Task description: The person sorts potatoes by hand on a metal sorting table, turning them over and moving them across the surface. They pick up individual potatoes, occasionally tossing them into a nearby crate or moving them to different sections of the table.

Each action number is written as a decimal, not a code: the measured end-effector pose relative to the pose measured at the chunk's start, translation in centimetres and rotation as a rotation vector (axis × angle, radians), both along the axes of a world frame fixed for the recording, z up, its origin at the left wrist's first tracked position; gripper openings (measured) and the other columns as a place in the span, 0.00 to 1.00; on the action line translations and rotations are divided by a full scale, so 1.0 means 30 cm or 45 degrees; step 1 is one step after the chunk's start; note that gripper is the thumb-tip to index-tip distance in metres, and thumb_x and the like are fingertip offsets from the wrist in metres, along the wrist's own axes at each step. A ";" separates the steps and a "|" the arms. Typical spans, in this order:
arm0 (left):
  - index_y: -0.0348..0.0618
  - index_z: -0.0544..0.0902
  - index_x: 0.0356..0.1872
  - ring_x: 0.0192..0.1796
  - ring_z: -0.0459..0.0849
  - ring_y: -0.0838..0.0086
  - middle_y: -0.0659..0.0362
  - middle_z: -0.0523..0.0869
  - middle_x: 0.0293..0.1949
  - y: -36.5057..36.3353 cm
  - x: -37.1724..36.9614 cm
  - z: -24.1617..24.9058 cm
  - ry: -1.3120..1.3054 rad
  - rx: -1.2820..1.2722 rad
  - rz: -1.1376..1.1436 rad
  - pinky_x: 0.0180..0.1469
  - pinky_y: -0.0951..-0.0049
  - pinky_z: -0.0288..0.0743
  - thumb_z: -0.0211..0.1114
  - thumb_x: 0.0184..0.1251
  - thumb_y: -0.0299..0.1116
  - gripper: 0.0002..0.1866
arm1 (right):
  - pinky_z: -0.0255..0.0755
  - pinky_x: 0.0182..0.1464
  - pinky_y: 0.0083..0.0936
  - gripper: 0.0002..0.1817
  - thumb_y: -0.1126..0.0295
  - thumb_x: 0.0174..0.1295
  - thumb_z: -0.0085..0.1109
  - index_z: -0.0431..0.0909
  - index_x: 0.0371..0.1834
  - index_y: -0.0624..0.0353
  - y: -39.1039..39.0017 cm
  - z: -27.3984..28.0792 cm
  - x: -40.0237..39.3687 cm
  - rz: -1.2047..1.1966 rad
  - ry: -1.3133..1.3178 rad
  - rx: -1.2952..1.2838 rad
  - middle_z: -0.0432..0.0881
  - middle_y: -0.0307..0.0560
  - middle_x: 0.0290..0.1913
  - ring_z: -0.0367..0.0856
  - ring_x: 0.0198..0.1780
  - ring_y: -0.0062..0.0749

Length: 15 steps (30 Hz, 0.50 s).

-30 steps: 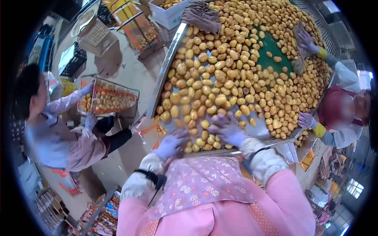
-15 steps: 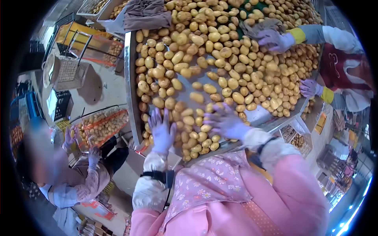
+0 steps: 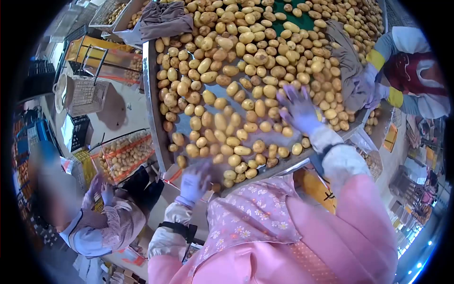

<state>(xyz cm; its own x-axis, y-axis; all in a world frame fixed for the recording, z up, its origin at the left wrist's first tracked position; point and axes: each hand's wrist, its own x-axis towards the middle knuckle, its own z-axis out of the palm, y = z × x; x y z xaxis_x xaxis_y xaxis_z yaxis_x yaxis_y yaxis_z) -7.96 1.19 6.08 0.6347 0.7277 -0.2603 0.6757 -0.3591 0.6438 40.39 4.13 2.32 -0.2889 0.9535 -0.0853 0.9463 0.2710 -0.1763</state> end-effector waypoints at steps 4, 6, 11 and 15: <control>0.42 0.78 0.67 0.61 0.81 0.46 0.45 0.82 0.62 0.238 0.197 0.056 0.068 0.520 0.387 0.65 0.50 0.74 0.64 0.69 0.28 0.24 | 0.30 0.73 0.88 0.42 0.33 0.72 0.44 0.50 0.86 0.35 0.423 -0.073 -0.292 -0.722 -0.053 0.120 0.39 0.53 0.89 0.33 0.88 0.54; 0.45 0.79 0.68 0.62 0.81 0.47 0.47 0.83 0.63 0.350 0.279 0.008 0.071 0.463 0.498 0.64 0.50 0.75 0.63 0.66 0.30 0.27 | 0.29 0.75 0.83 0.39 0.42 0.76 0.42 0.45 0.87 0.32 0.405 -0.065 -0.426 -0.359 -0.143 0.183 0.35 0.56 0.88 0.33 0.87 0.57; 0.49 0.81 0.62 0.59 0.83 0.47 0.47 0.81 0.62 0.425 0.268 -0.101 0.351 0.202 0.387 0.61 0.52 0.78 0.66 0.58 0.28 0.27 | 0.71 0.65 0.43 0.18 0.68 0.68 0.49 0.80 0.58 0.41 0.132 -0.126 -0.675 0.225 0.391 0.117 0.79 0.41 0.64 0.77 0.67 0.40; 0.46 0.82 0.61 0.57 0.86 0.47 0.45 0.87 0.53 0.437 0.215 -0.129 0.209 0.037 0.427 0.60 0.55 0.79 0.69 0.62 0.31 0.24 | 0.77 0.52 0.44 0.13 0.62 0.66 0.54 0.90 0.42 0.49 0.138 -0.065 -0.757 -0.012 0.374 -0.115 0.89 0.44 0.49 0.87 0.51 0.42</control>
<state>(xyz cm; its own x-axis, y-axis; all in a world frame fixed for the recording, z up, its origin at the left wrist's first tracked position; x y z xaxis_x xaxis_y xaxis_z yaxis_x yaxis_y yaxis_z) -1.50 14.29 2.22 0.3116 0.8965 -0.3149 0.8523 -0.1172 0.5097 17.69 8.28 0.36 -0.3052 0.9486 -0.0840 0.8537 0.2334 -0.4656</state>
